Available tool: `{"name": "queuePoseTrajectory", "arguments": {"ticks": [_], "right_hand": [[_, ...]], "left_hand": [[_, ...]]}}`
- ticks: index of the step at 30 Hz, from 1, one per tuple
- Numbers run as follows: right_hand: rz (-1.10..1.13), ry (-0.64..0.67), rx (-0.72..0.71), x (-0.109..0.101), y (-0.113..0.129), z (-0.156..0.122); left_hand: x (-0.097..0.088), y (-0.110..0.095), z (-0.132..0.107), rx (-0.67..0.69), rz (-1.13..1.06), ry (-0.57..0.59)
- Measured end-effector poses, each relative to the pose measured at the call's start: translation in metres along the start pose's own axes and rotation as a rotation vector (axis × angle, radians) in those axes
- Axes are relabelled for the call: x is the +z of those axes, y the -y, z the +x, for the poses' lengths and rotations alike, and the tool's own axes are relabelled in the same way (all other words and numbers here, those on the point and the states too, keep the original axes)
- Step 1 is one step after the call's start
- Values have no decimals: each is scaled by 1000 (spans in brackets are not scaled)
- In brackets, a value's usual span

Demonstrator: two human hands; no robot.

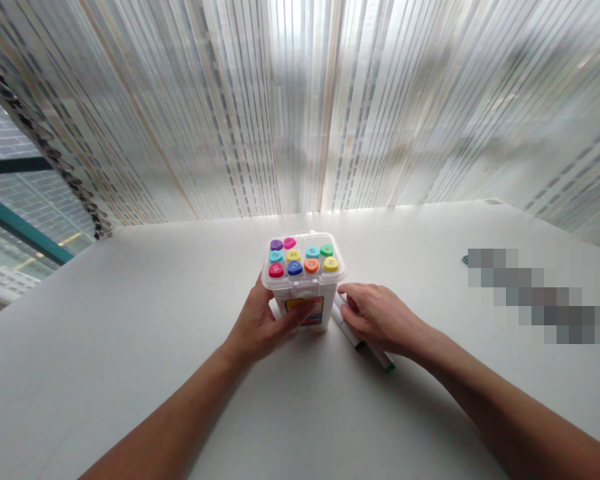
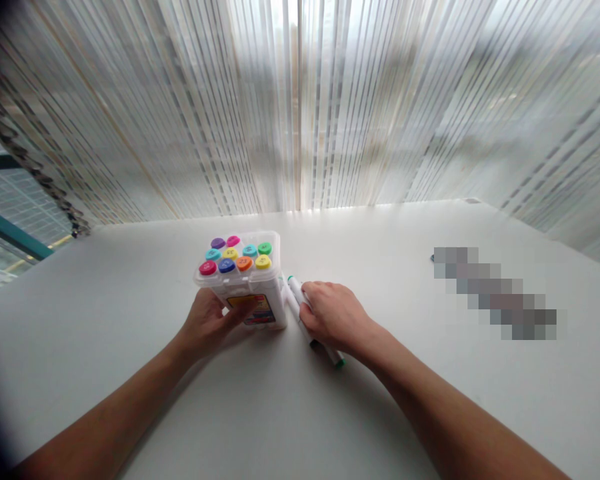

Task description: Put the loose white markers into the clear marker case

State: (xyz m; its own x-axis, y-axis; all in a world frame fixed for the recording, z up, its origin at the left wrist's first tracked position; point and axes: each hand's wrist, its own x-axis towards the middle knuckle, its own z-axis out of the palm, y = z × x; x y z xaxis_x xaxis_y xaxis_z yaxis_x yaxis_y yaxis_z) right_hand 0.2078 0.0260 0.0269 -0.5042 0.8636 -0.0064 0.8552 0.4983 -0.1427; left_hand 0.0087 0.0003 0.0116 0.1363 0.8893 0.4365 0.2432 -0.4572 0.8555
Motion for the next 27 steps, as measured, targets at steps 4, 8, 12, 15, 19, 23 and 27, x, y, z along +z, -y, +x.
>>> {"name": "queuePoseTrajectory", "arguments": {"ticks": [4, 8, 12, 15, 19, 23, 27], "right_hand": [[-4, -7, -5, 1, 0, 0], [-8, -7, -7, 0, 0, -1], [-6, -7, -1, 0, 0, -1], [-5, -7, -2, 0, 0, -1], [-7, -10, -3, 1, -1, 0], [1, -16, -7, 0, 0, 0], [3, -14, -4, 0, 0, 0]], "left_hand": [[0, 0, -1, -7, -9, 1], [0, 1, -1, 8, 10, -13], [0, 1, 0, -2, 3, -1], [0, 0, -1, -2, 9, 2], [0, -1, -1, 1, 9, 3], [0, -1, -1, 9, 20, -10], [0, 0, -1, 15, 38, 0]]}}
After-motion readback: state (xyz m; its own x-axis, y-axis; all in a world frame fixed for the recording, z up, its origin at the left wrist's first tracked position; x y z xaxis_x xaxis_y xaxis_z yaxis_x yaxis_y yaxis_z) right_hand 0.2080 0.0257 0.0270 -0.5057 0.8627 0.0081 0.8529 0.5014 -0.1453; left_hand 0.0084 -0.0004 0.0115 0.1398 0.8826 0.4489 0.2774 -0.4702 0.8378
